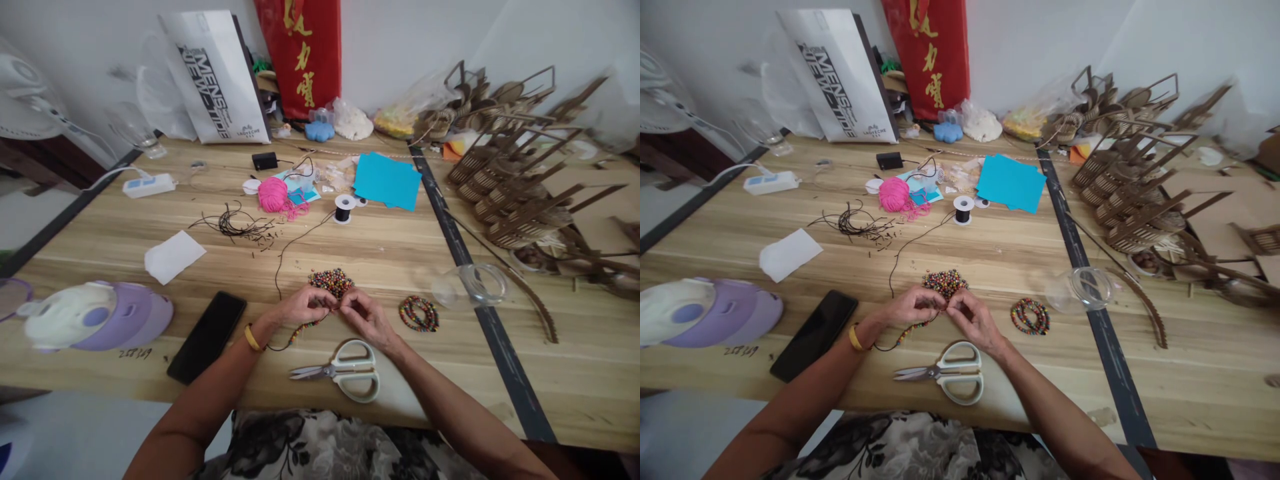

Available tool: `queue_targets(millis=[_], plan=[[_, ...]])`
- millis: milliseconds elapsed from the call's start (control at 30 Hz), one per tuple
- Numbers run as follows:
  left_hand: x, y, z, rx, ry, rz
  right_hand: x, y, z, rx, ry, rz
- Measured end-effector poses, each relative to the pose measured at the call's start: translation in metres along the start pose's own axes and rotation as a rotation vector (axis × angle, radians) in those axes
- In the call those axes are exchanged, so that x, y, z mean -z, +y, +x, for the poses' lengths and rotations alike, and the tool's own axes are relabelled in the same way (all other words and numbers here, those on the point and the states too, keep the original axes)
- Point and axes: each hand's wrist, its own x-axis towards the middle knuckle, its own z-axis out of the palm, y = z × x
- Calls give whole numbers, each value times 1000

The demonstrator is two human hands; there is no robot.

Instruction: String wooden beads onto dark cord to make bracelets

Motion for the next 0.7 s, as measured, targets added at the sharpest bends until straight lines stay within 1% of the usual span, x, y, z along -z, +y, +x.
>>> queue_targets(millis=[133,300,500,700], plan=[[1,-2,-1,-43,-14,-28,-1,0,0,3,-1,32],[2,-2,-1,-43,-39,-30,-1,3,0,1,0,38],[1,-3,1,-6,14,-21,-1,2,1,12,15,-28],[0,-2,3,20,41,-93,-2,2,1,58,-45,-104]])
